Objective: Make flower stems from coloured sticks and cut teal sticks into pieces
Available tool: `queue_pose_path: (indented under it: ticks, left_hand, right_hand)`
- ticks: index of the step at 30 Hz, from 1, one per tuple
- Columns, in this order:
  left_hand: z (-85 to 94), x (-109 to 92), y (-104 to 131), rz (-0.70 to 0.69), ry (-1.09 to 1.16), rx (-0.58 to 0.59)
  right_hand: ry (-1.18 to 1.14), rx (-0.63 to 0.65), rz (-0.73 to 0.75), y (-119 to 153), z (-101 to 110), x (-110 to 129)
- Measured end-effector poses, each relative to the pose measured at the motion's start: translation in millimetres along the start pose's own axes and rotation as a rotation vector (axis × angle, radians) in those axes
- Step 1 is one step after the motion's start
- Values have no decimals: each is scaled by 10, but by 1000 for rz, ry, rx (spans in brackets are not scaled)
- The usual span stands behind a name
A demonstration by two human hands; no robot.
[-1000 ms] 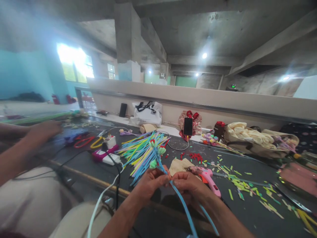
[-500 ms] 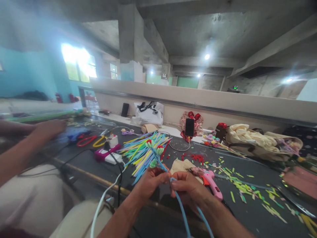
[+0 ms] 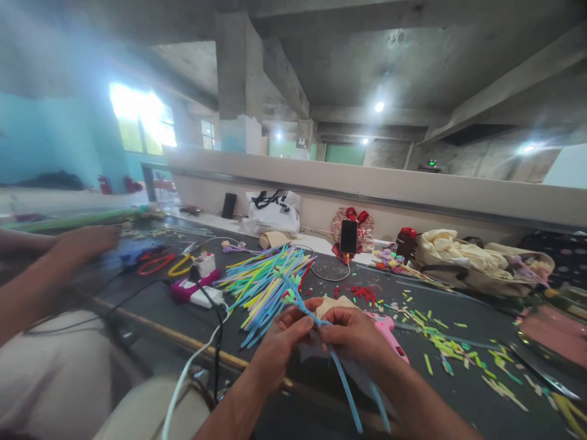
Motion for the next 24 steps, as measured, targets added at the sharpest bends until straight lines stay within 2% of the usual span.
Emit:
queue_pose_path:
  ticks: [3, 6, 9, 14, 16, 18, 21, 23, 24]
  left_hand:
    - [-100, -45, 42, -10, -51, 153]
    - [-55, -134, 61, -73, -154, 84]
    - [6, -242, 66, -132, -227, -14]
    - [27, -277, 62, -111, -277, -18]
    - [20, -230, 64, -71, -311, 14]
    - [34, -187, 60, -56, -392, 9]
    - [94, -175, 35, -96, -556, -85]
    - [137, -159, 5, -95, -607, -150]
    - [152, -151, -9, -88, -606, -170]
  right_hand:
    - [-341, 112, -97, 60, -148, -40]
    - [-492, 128, -135, 120, -238, -36]
    - [-526, 159, -187, 136, -298, -80]
    - [-401, 165, -180, 72, -253, -200]
    - [-271, 126, -142, 53, -190, -219]
    - [-28, 30, -45, 47, -80, -166]
    - [642, -175, 248, 113, 42, 114]
    - [1093, -239, 454, 193, -52, 289]
    - [1236, -237, 516, 216, -113, 326]
Point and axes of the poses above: each hand's wrist, its own y-axis away from the middle knuckle, its own z-axis out of the back of the hand, x = y × z, the point moved 8 cm from there along -y, towards the middle knuckle, and after that the axes turned 4 degrees about z, right-handed, at the moved point
